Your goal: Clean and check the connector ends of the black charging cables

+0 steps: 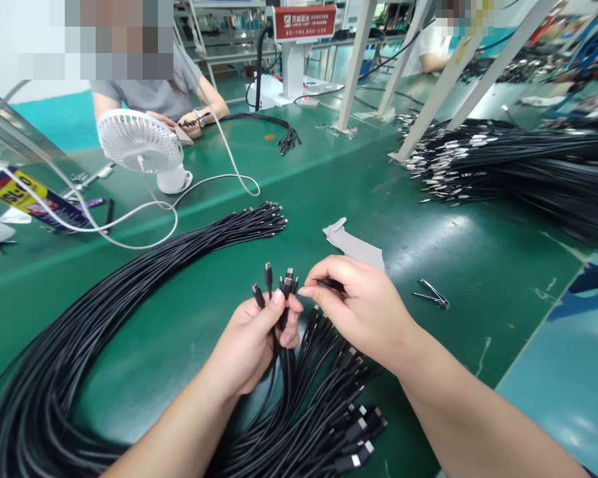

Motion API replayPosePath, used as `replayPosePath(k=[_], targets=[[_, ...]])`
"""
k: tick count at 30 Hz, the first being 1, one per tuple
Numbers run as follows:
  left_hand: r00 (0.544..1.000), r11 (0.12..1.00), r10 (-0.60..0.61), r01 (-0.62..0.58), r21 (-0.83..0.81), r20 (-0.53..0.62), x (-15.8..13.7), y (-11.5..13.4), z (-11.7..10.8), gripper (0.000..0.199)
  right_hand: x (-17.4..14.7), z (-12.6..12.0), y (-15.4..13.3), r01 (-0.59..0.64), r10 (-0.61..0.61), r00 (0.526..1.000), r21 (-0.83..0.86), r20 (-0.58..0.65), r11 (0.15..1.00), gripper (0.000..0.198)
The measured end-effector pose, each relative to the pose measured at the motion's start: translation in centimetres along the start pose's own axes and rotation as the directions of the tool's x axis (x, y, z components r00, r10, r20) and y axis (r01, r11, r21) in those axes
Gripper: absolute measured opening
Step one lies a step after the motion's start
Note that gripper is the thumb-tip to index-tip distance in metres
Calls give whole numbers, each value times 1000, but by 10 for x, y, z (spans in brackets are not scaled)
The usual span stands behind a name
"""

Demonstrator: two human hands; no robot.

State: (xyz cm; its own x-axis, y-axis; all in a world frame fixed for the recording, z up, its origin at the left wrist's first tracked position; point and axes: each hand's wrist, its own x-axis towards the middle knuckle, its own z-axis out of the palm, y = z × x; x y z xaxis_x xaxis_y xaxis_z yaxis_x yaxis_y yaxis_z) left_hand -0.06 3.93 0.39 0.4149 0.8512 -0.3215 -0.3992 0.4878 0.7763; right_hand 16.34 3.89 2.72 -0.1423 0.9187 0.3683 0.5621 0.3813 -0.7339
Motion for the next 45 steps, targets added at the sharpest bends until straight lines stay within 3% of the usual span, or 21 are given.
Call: replayPosePath(k=[10,13,19,30,37,45], targets=[[998,999,-25,27,-46,50,-1,1,0,25,1,0,0,-17,17,1000,0,-14,1000,17],[999,999,-18,20,-35,48,0,0,-1,26,0,2,0,14,-11,999,66,-47,998,8],[1000,1000,0,0,11,18,0,0,-1,26,1,2,0,116,-116,993,96,-8,989,15],[998,989,35,-28,142,-47,1,-2,-3,27,3,2,7,180,-181,983,97,4,979,13],[992,933,105,-74,353,-69,3,-5,-11,30,3,-1,10,175,-178,981,37,75,984,13],[986,939,115,-70,336,-118,3,-6,-10,32,3,0,8,118,-118,993,5,-7,993,13]])
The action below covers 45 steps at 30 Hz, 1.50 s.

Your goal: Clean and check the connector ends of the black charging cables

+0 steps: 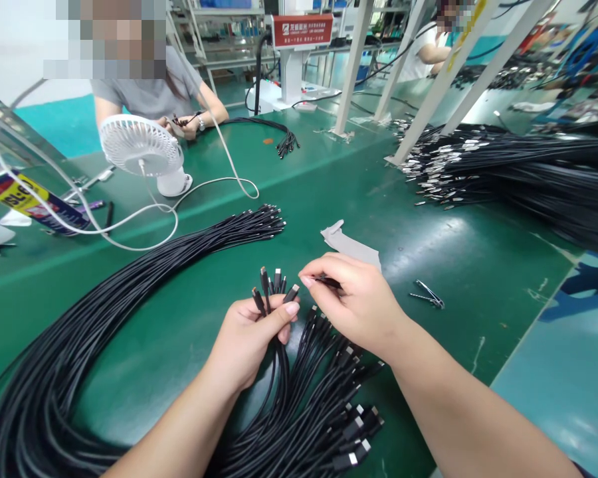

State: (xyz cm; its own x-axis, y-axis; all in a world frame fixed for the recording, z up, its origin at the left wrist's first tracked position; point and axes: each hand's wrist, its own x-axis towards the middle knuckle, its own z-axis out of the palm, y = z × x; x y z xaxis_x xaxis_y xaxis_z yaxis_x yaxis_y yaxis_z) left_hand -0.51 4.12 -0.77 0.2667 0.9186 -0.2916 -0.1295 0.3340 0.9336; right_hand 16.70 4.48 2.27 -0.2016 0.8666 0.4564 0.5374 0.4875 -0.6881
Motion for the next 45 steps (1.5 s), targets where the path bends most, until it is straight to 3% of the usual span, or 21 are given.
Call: replayPosePath(k=[5,10,18,26,29,32,35,38,40,45], targets=[[1000,1000,4,-4,16,-20,0,0,0,34,1,1,0,-59,59,998,23,-10,998,10],[1000,999,9,-7,42,-26,-1,2,1,29,0,3,-1,-106,103,992,48,72,993,9],[998,1000,13,-13,-8,-60,-1,3,5,16,0,6,2,-64,65,992,-8,105,998,12],[1000,980,-12,11,-200,-6,-2,7,4,34,3,4,9,-85,90,994,-82,57,993,14],[999,982,-15,24,-188,47,-4,7,4,34,4,7,12,-88,92,995,-115,30,989,15],[1000,988,9,-5,-154,24,-4,4,3,33,4,9,12,-104,98,994,-134,-54,985,22],[999,995,40,-40,-96,0,-2,1,2,35,4,10,9,-141,140,985,-9,-104,990,25],[994,994,87,-91,65,68,0,1,2,34,3,11,4,-169,179,984,267,-11,949,11],[984,970,132,-154,190,122,-1,1,3,37,2,12,0,-193,184,981,410,61,891,15],[979,953,152,-181,244,133,-6,1,5,42,5,7,-2,-303,250,953,536,172,788,12]])
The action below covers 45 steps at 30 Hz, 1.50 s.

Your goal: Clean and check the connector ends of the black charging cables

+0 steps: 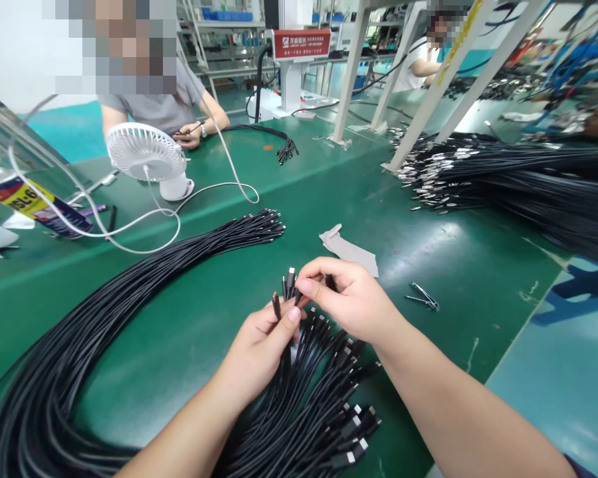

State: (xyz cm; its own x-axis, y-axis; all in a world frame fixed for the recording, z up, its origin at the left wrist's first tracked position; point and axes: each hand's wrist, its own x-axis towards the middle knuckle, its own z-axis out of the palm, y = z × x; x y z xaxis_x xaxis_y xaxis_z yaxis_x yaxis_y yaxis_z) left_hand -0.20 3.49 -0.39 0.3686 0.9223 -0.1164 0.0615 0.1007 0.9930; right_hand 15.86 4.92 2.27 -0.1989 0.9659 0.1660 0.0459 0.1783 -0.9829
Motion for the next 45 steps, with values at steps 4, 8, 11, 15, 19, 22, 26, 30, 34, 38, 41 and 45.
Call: replayPosePath(k=[4,8,11,15,19,22,26,30,34,38,41,45], targets=[[997,988,-59,50,-148,-55,-4,6,4,38,0,-2,-3,-129,116,987,117,111,985,17],[992,970,-97,76,-233,-78,-5,9,8,40,-1,3,-6,-207,178,969,163,173,965,18],[985,942,-144,108,-319,-94,-3,6,9,35,-1,4,-7,-167,157,979,69,131,984,17],[982,871,-187,151,-467,-31,-2,4,7,31,-5,0,-12,-5,18,997,-182,73,983,2],[980,810,-198,153,-566,-20,-4,8,6,26,-15,-2,-15,159,-137,987,-429,83,889,15],[981,808,-194,149,-570,-18,-5,10,6,26,-18,-1,-13,250,-240,966,-565,93,786,11],[980,818,-195,142,-557,-36,-5,11,5,26,-15,1,-10,355,-389,913,-715,126,602,20],[981,818,-191,136,-559,-41,-5,12,5,25,-14,1,-10,393,-466,871,-787,154,475,26],[984,842,-177,138,-521,-27,-5,11,5,26,-16,2,-10,400,-456,871,-804,184,440,28],[989,888,-149,127,-441,-16,-5,10,4,33,-17,1,-10,404,-461,865,-820,199,405,28],[992,923,-126,108,-368,-25,-4,9,2,33,-17,1,-10,400,-460,864,-833,204,382,28],[993,951,-111,95,-295,-38,-2,9,0,33,-17,1,-9,401,-471,857,-843,207,359,29]])
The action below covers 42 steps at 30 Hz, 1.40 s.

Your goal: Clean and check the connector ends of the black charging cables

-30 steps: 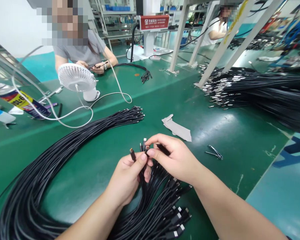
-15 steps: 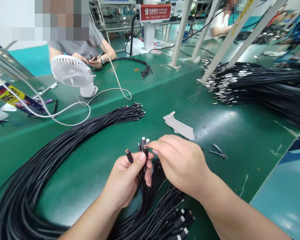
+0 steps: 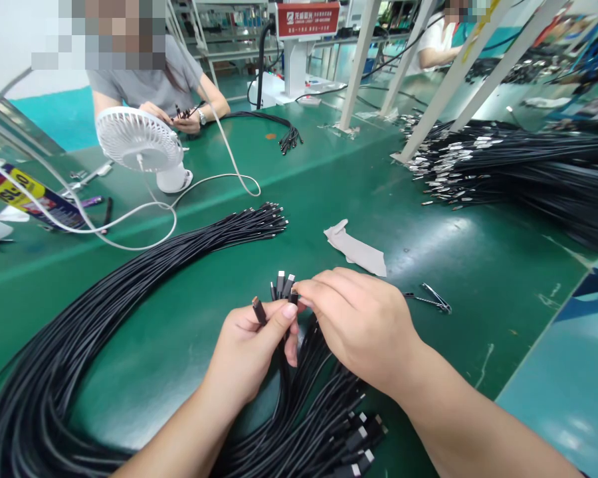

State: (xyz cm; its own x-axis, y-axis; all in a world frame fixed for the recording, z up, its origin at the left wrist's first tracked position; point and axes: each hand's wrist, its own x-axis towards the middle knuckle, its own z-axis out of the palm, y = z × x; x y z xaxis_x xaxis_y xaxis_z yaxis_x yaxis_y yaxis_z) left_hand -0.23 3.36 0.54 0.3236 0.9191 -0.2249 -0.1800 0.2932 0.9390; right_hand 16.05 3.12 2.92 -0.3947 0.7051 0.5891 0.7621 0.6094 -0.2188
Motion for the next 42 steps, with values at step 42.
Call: replayPosePath(k=[42], targets=[[999,993,44,-44,106,8,8,-2,-2,36,-1,3,2,-33,34,999,-57,22,998,33]])
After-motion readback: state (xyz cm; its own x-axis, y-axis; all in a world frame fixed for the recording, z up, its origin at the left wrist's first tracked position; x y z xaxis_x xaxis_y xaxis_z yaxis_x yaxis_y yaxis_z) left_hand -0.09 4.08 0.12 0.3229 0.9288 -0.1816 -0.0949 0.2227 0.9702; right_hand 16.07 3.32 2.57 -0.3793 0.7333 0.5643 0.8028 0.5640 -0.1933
